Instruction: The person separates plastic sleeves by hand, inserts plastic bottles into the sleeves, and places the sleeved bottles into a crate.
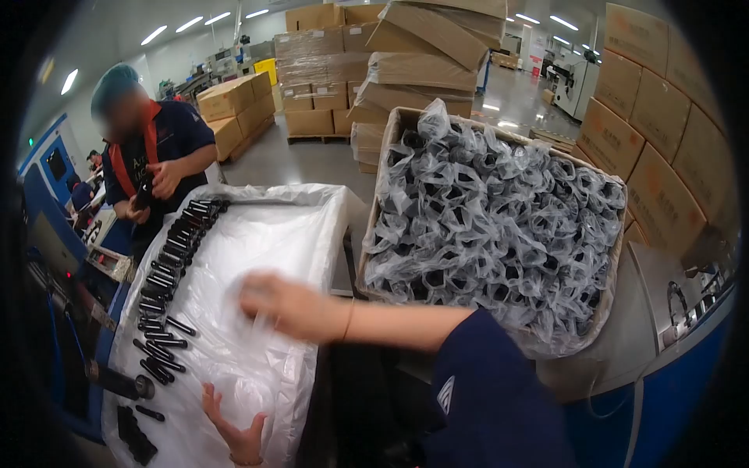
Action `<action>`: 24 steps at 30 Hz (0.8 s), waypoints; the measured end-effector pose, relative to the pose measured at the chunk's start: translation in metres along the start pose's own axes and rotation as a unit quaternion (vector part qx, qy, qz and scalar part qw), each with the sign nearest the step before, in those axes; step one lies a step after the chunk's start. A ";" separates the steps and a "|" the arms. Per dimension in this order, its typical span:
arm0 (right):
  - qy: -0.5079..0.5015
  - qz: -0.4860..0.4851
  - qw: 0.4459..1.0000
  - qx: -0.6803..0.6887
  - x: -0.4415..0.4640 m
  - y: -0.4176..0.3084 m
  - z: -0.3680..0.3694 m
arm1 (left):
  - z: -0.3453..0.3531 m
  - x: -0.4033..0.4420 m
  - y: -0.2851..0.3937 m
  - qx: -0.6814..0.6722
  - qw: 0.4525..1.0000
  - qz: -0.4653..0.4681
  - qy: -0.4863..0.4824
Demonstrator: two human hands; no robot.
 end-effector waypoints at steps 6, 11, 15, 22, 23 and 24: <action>0.241 0.051 0.895 -0.372 -0.006 0.157 -0.177 | 0.002 -0.004 -0.015 0.032 0.993 -0.060 -0.092; 0.310 0.165 0.872 -0.340 -0.035 0.209 -0.245 | 0.005 -0.003 -0.018 0.036 0.991 -0.077 -0.099; 0.365 0.198 0.910 -0.004 -0.042 0.173 -0.221 | 0.005 -0.003 -0.022 0.008 0.988 -0.129 -0.087; 0.315 0.219 0.916 -0.116 -0.041 0.187 -0.227 | 0.002 -0.001 -0.028 0.027 0.991 -0.103 -0.086; 0.313 0.209 0.911 -0.167 -0.041 0.198 -0.234 | 0.001 -0.004 -0.032 0.018 0.989 -0.121 -0.082; 0.309 0.157 0.873 -0.343 -0.037 0.204 -0.244 | 0.001 -0.006 -0.035 0.009 0.987 -0.138 -0.079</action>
Point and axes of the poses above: each hand's wrist, its own x-axis towards the middle knuckle, its own z-axis out of the palm, y = z × x, the point moved 5 cm from there along x, towards the middle knuckle, and after that the axes turned 9 degrees about -x, right-handed, at the moved point
